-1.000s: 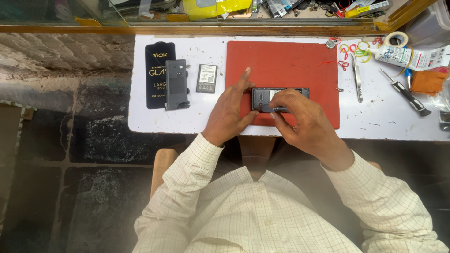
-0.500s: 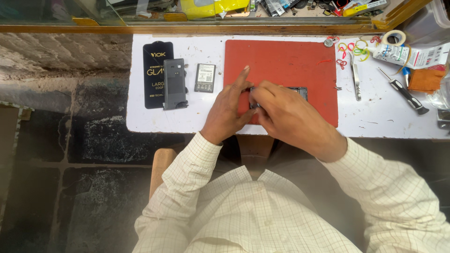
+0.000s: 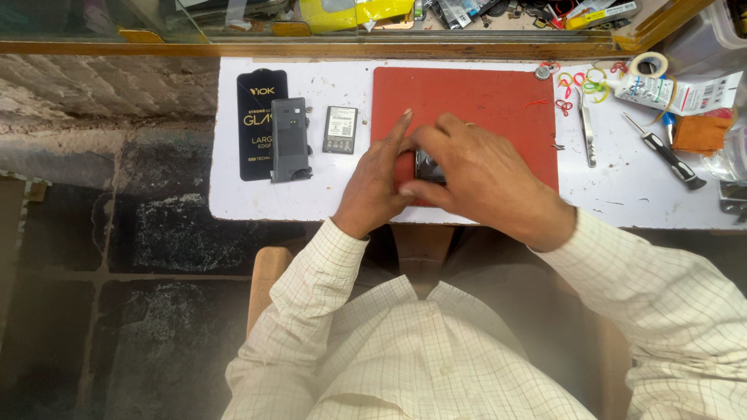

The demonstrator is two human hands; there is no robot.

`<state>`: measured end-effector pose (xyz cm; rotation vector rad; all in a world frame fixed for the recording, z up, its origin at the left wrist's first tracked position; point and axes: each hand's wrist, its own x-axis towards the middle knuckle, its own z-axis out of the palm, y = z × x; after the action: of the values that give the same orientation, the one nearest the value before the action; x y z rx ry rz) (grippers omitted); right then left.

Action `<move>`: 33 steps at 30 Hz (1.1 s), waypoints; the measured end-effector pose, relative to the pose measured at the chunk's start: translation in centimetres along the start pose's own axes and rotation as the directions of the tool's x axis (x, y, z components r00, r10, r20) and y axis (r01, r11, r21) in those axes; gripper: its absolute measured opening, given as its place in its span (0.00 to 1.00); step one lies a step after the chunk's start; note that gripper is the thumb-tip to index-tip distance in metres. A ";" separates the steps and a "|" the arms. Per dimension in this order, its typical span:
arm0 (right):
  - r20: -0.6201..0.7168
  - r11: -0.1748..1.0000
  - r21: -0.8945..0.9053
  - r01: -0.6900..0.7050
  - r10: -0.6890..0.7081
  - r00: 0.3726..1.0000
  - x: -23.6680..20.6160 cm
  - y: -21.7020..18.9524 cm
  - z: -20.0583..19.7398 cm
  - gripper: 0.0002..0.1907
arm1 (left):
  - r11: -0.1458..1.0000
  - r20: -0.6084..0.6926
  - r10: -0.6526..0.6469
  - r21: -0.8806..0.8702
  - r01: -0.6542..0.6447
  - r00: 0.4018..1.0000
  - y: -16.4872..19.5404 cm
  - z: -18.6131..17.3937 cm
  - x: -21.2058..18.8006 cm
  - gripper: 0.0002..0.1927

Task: The person removes the back cover and battery from a feature phone, then uses a screwdriver to remove screws from the internal frame. The person continues to pry open the phone casing to separate the front and back halves.

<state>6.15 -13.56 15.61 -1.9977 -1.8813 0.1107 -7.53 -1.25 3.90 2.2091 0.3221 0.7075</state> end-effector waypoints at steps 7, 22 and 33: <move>0.019 0.965 0.258 0.035 -0.041 0.999 0.1 0.3 0.2 0.06 | 0.999 0.008 0.039 -0.017 -0.039 0.999 0.2 -0.2 0.0 0.58; 0.077 0.946 0.294 0.135 -0.164 0.983 0.7 0.4 -0.6 0.06 | 1.000 0.018 0.000 -0.011 0.000 1.000 0.0 0.1 0.1 0.59; 0.025 0.977 0.213 -0.002 -0.003 1.000 0.8 -0.3 0.0 0.07 | 0.800 0.264 0.034 -0.585 0.132 0.964 0.4 -2.5 0.3 0.21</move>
<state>5.94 -12.80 15.88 -1.8588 -1.8012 0.3255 -8.80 0.16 5.66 1.6425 0.0064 0.3998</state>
